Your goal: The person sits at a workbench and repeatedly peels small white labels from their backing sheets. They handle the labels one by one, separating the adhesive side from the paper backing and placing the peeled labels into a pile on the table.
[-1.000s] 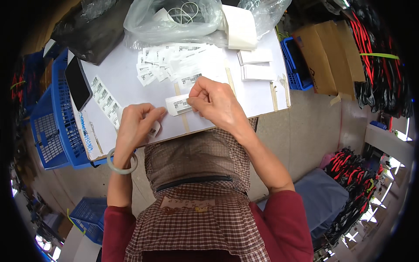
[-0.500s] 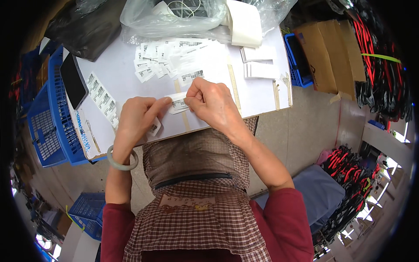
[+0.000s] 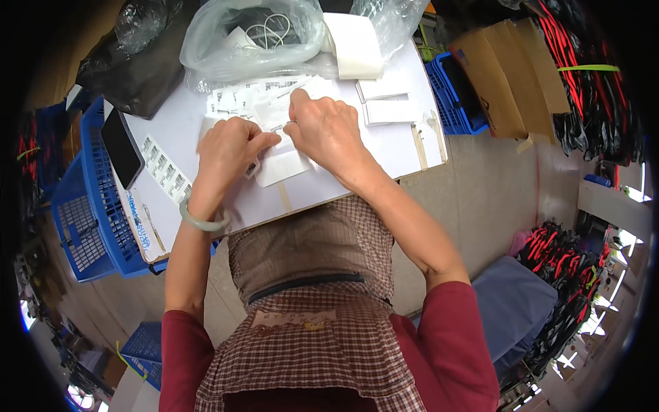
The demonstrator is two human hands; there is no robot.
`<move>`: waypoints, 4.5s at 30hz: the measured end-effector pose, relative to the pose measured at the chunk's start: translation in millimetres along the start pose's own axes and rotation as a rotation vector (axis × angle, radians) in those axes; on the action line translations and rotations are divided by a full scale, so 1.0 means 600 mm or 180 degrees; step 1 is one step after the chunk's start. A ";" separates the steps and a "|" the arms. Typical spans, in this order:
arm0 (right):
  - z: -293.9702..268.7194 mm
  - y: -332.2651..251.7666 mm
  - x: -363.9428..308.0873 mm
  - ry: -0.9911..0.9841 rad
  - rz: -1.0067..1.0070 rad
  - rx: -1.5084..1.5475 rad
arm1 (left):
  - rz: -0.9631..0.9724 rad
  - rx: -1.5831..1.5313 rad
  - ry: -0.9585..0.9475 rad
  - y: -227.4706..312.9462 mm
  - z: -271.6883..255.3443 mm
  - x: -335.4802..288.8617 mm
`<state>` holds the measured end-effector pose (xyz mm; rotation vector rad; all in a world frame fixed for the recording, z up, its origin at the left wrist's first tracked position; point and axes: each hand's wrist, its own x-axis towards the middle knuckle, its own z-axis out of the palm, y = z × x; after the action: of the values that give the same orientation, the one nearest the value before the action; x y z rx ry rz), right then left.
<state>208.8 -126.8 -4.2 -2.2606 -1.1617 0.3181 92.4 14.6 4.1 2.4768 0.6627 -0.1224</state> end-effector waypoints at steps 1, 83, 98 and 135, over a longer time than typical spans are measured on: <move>0.000 0.000 0.002 0.0005 -0.0081 -0.0441 | -0.0057 0.0019 -0.0190 0.000 -0.006 0.005; -0.103 0.054 0.044 0.2519 0.0064 0.0012 | -0.0469 0.0613 0.1983 -0.114 0.032 -0.190; 0.103 -0.182 -0.041 -0.0872 0.0594 0.2618 | 0.0291 -0.0442 0.2752 -0.105 0.044 -0.255; -0.092 0.037 0.052 0.1941 -0.0269 -0.0802 | 0.0747 -0.1383 0.2678 -0.024 0.036 -0.234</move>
<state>267.1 -133.0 28.9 -2.2616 -0.9950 -0.5471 -36.1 -48.1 10.5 2.0856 0.6184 1.0815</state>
